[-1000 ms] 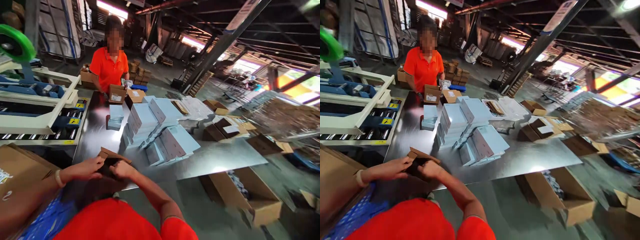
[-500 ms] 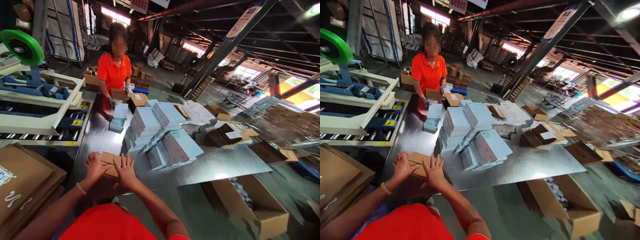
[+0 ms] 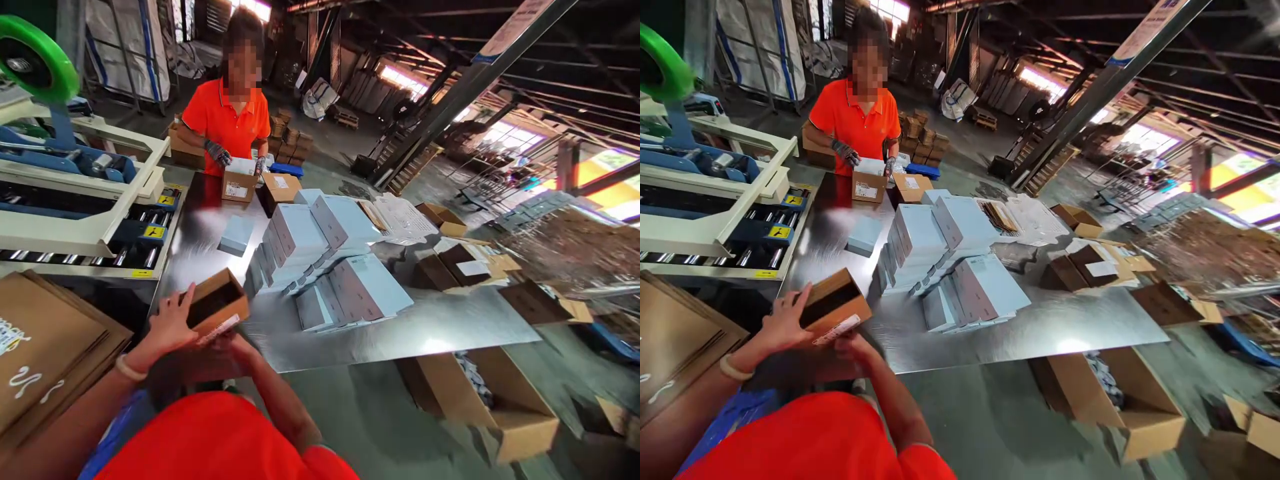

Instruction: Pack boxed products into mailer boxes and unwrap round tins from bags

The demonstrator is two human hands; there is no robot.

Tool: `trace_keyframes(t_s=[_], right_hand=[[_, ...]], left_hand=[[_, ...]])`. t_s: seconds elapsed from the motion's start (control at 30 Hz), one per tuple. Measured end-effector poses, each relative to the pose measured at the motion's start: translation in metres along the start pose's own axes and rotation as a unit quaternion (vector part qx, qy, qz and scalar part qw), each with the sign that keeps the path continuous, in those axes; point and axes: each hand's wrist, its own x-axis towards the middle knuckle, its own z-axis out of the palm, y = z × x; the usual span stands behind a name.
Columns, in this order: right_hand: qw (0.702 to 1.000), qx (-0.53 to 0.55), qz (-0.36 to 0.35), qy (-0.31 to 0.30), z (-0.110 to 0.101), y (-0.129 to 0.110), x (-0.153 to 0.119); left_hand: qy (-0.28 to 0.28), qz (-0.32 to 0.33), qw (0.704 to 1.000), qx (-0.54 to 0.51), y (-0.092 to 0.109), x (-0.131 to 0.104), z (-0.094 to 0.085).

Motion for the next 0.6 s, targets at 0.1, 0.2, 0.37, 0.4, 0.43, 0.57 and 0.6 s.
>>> trace_keyframes(t_s=[0.1, 0.2, 0.37, 0.4, 0.43, 0.57, 0.6], right_hand=[[0.997, -0.004, -0.021, 0.078, -0.032, -0.025, 0.014], [0.983, 0.026, -0.079, 0.166, -0.079, -0.073, 0.036], [0.974, 0.072, -0.118, 0.180, -0.103, -0.119, 0.084], [0.974, 0.079, -0.120, 0.175, -0.101, -0.123, 0.093], [0.974, 0.085, -0.123, 0.170, -0.099, -0.125, 0.101], [0.971, 0.108, -0.146, 0.153, -0.097, -0.135, 0.131], [0.970, 0.110, -0.160, 0.148, -0.097, -0.139, 0.139]], left_hand=[[-0.027, 0.038, 0.990, 0.132, 0.019, 0.008, 0.000], [-0.021, 0.054, 0.984, 0.171, 0.020, 0.016, 0.010], [-0.001, 0.072, 0.982, 0.174, 0.014, 0.025, 0.016], [-0.002, 0.071, 0.982, 0.176, 0.014, 0.026, 0.017], [-0.004, 0.069, 0.982, 0.178, 0.014, 0.027, 0.018], [0.001, 0.065, 0.984, 0.167, 0.014, 0.030, 0.023], [0.003, 0.063, 0.985, 0.161, 0.014, 0.031, 0.024]])
